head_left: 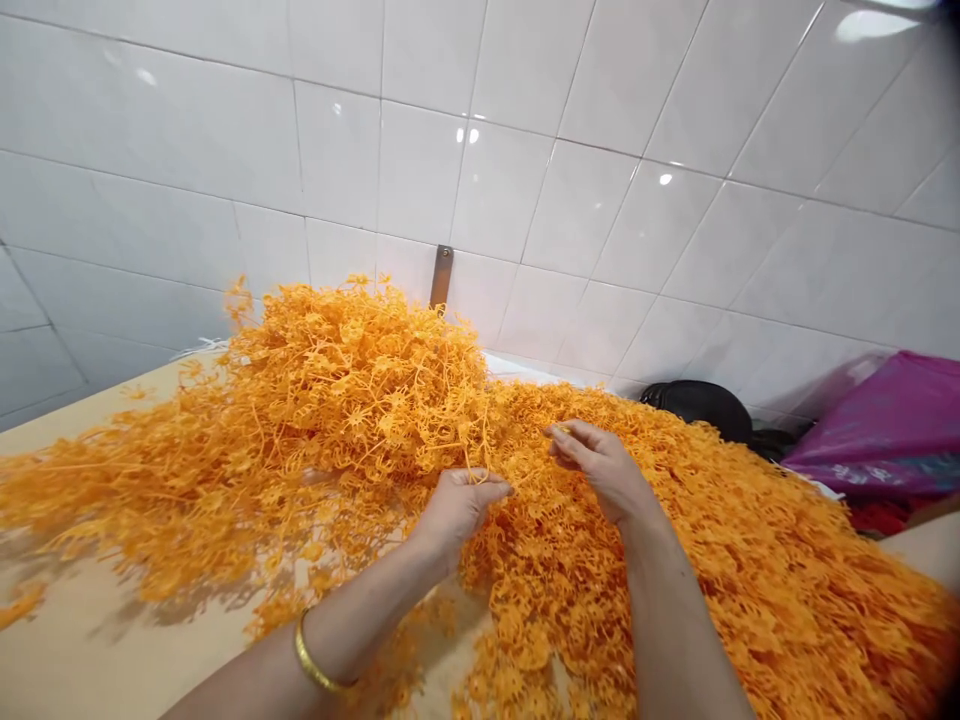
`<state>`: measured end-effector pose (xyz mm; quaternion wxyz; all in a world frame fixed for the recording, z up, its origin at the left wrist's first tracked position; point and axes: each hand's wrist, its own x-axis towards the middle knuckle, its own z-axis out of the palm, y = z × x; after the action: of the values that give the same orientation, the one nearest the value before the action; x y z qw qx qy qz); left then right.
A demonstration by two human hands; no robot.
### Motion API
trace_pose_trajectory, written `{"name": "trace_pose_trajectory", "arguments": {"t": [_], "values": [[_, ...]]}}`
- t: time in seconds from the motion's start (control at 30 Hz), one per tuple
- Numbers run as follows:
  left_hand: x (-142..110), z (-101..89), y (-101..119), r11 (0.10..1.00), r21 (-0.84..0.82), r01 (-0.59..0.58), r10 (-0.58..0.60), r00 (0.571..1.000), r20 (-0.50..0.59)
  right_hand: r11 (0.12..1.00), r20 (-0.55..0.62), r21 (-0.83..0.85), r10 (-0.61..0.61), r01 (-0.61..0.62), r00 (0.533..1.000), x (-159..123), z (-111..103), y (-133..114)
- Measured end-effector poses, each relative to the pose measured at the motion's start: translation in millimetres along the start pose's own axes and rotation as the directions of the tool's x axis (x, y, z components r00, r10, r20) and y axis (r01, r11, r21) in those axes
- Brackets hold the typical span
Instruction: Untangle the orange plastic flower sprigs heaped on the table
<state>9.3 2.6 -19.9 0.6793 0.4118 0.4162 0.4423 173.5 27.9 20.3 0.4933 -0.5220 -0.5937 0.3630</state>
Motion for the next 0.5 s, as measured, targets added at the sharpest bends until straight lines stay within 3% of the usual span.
{"name": "trace_pose_trajectory", "arguments": {"t": [0.07,0.33,0.4,0.5], "values": [[0,-0.5,2,1.0,0.01,-0.006,0.006,1.0,0.016,1.0,0.145,-0.002,-0.001,0.001,0.99,-4,8,-9],[-3,0.6,4,1.0,-0.012,-0.029,0.03,0.998,0.054,0.992,0.406,-0.108,-0.021,0.071,0.914,-10,17,-11],[-3,-0.1,4,0.998,-0.017,-0.053,0.054,0.997,0.064,0.991,0.338,-0.099,-0.055,0.094,0.939,-8,22,-6],[-1,-1.8,6,0.995,-0.033,-0.091,0.093,0.994,0.06,0.988,0.096,-0.07,-0.132,0.139,0.987,-6,34,-1]]}}
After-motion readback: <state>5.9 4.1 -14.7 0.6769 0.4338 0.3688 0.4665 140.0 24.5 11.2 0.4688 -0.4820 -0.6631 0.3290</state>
